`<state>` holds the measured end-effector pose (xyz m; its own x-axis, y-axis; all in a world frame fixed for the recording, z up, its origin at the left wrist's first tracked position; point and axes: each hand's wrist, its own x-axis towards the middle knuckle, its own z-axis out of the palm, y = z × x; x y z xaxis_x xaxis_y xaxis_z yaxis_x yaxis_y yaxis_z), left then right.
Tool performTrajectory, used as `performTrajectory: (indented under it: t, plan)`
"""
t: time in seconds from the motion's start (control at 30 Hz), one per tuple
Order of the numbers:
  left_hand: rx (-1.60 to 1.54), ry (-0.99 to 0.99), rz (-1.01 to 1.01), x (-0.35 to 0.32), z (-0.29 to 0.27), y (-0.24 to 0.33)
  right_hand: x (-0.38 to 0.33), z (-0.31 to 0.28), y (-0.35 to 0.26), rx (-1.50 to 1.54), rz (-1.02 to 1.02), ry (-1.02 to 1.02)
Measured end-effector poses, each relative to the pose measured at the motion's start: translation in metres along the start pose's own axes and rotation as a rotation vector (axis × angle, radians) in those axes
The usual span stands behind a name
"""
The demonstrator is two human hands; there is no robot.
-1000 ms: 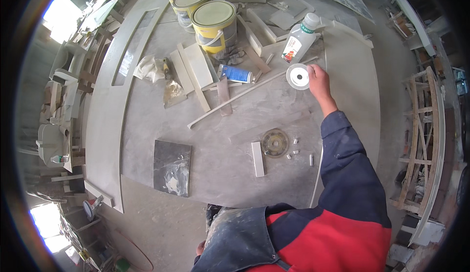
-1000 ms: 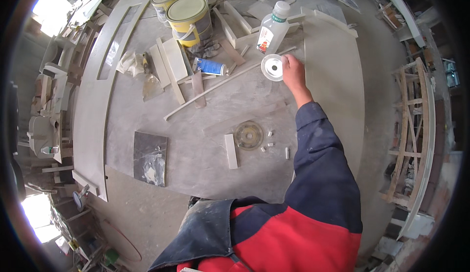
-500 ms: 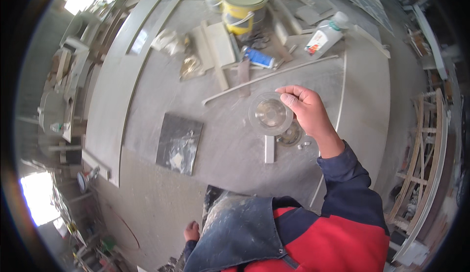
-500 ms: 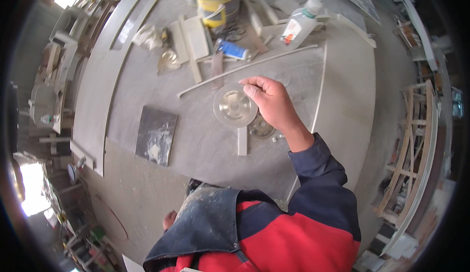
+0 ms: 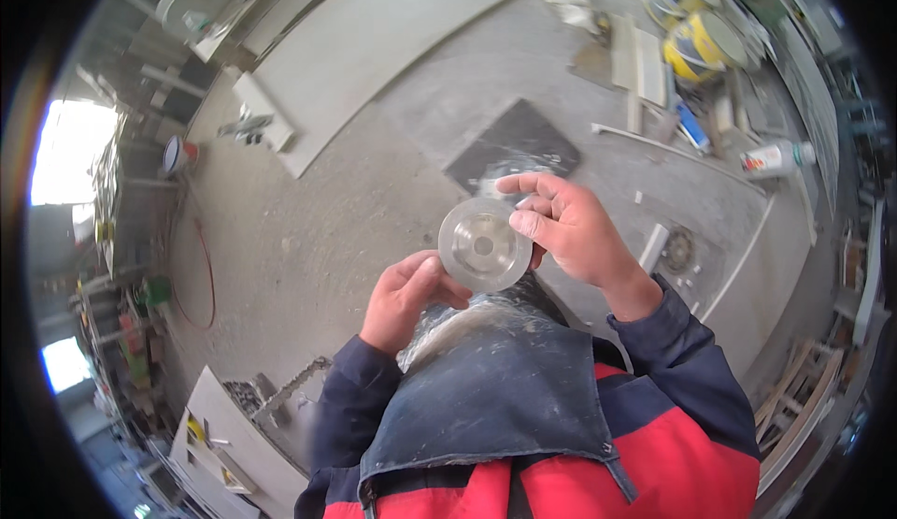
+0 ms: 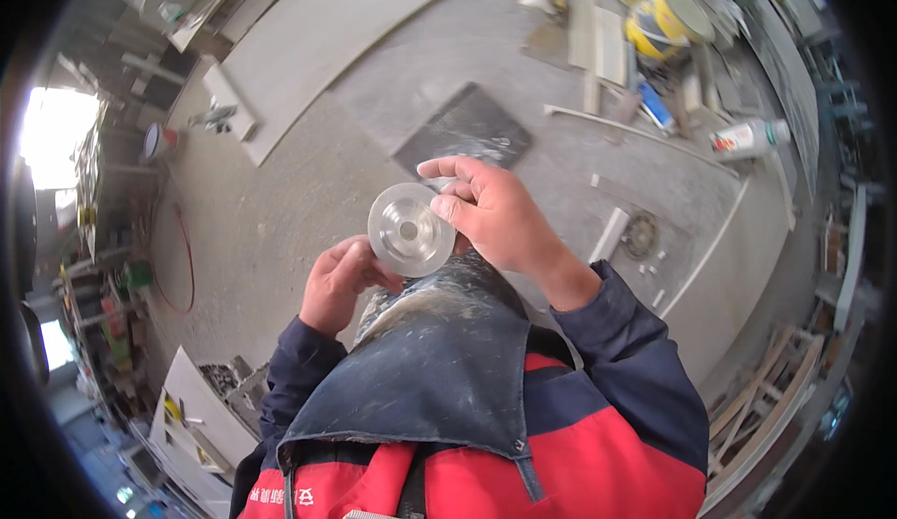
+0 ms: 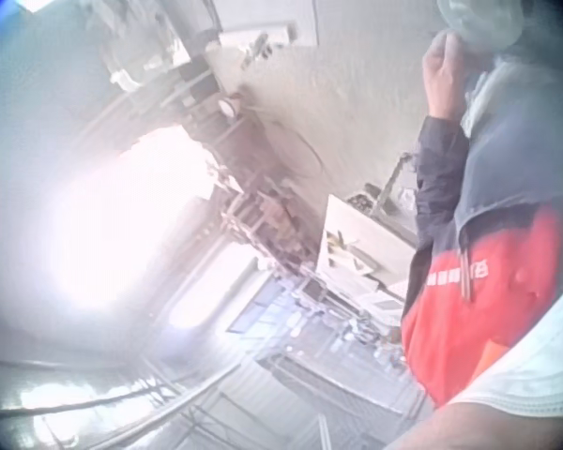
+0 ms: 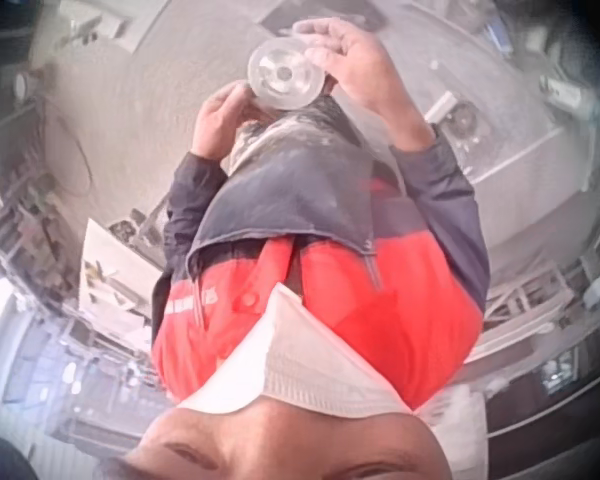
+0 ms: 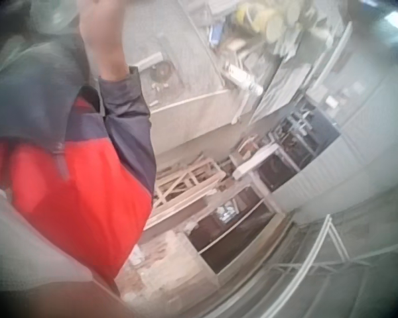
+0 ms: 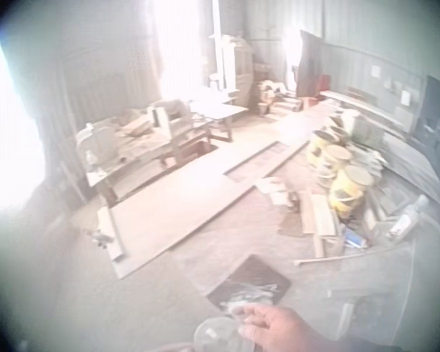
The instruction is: The person uses an angle grinder to sand the edges and surfaces of a white wooden door and a separate wooden strip. They briefly walk to a workbench to retrieve a sanding disc, attach it to the grinder, and then resume sanding the wood.
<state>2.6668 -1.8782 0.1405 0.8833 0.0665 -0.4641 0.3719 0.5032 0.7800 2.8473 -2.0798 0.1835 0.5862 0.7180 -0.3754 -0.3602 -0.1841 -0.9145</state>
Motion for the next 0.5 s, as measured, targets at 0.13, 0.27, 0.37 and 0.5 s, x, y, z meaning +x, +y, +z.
performTrajectory:
  t: [0.13, 0.27, 0.37, 0.5]
  plan:
    - [-0.134, 0.085, 0.049, -0.046, -0.072, 0.009, 0.04, 0.096, 0.002, -0.03, 0.016, -0.094]
    - [-0.301, 0.196, 0.166, -0.102, -0.16, 0.014, 0.081, 0.205, 0.005, -0.029, 0.129, -0.258]
    - [-0.349, 0.303, 0.223, -0.142, -0.222, 0.029, 0.112, 0.281, 0.012, -0.057, 0.213, -0.398]
    - [-0.44, 0.437, 0.277, -0.198, -0.296, 0.039, 0.155, 0.383, 0.009, -0.072, 0.247, -0.585]
